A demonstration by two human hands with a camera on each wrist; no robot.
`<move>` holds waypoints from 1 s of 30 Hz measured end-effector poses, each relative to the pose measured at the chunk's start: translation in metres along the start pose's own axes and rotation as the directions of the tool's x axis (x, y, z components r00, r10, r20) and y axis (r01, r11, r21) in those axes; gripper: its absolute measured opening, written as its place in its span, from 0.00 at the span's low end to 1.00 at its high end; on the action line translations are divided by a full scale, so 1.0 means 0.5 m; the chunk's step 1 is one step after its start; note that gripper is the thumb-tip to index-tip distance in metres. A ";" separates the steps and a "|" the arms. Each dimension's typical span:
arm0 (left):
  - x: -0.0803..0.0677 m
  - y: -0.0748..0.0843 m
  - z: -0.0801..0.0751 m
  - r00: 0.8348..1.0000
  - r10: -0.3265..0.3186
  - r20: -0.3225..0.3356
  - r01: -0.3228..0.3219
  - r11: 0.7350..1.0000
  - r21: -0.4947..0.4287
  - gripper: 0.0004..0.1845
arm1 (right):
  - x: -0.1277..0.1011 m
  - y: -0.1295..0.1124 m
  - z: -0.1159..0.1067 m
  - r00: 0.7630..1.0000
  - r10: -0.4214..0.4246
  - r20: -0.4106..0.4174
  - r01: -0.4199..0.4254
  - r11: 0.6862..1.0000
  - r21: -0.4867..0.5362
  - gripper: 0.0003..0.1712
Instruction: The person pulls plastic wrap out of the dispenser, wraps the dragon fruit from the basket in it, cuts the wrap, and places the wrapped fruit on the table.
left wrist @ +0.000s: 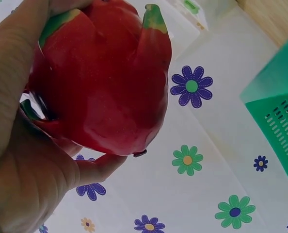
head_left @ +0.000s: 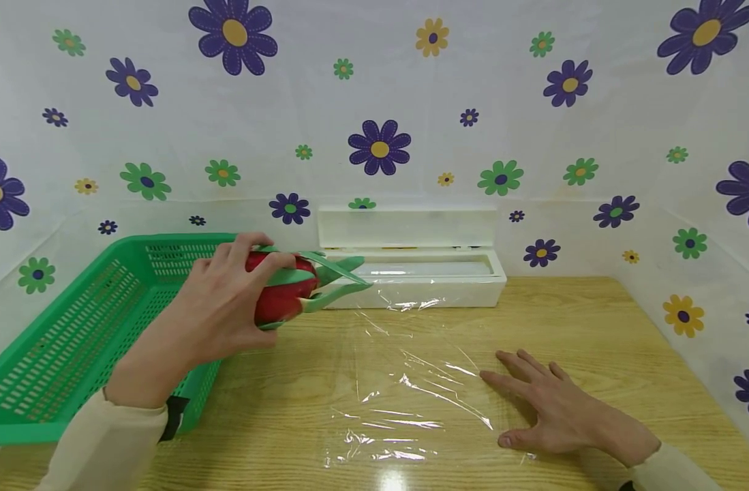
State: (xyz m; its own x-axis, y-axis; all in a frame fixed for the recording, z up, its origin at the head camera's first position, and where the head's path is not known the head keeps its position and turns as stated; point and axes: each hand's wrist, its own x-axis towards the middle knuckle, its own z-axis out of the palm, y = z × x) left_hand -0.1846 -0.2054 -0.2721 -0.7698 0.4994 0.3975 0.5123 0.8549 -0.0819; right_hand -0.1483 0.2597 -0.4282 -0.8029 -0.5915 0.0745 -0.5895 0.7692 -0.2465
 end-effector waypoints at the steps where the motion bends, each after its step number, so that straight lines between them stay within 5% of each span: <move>1: 0.001 0.002 0.000 1.000 -0.001 0.001 0.001 1.000 -0.001 0.48 | 0.000 0.000 0.000 1.000 0.000 0.000 0.000 1.000 0.000 0.49; 16: 0.019 0.031 0.004 1.000 0.005 0.022 -0.004 0.999 -0.047 0.48 | 0.000 -0.001 -0.001 1.000 0.006 0.003 -0.006 1.000 0.000 0.49; 30: 0.044 0.074 0.045 0.997 0.078 0.017 -0.077 0.995 -0.065 0.47 | 0.000 -0.002 -0.002 1.000 0.012 0.013 -0.013 1.000 0.007 0.49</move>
State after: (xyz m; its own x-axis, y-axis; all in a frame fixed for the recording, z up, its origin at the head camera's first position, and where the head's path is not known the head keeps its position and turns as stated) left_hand -0.1913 -0.1598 -0.2869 -0.7339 0.5670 0.3741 0.5936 0.8030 -0.0525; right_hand -0.1478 0.2589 -0.4269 -0.8089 -0.5850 0.0588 -0.5788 0.7748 -0.2545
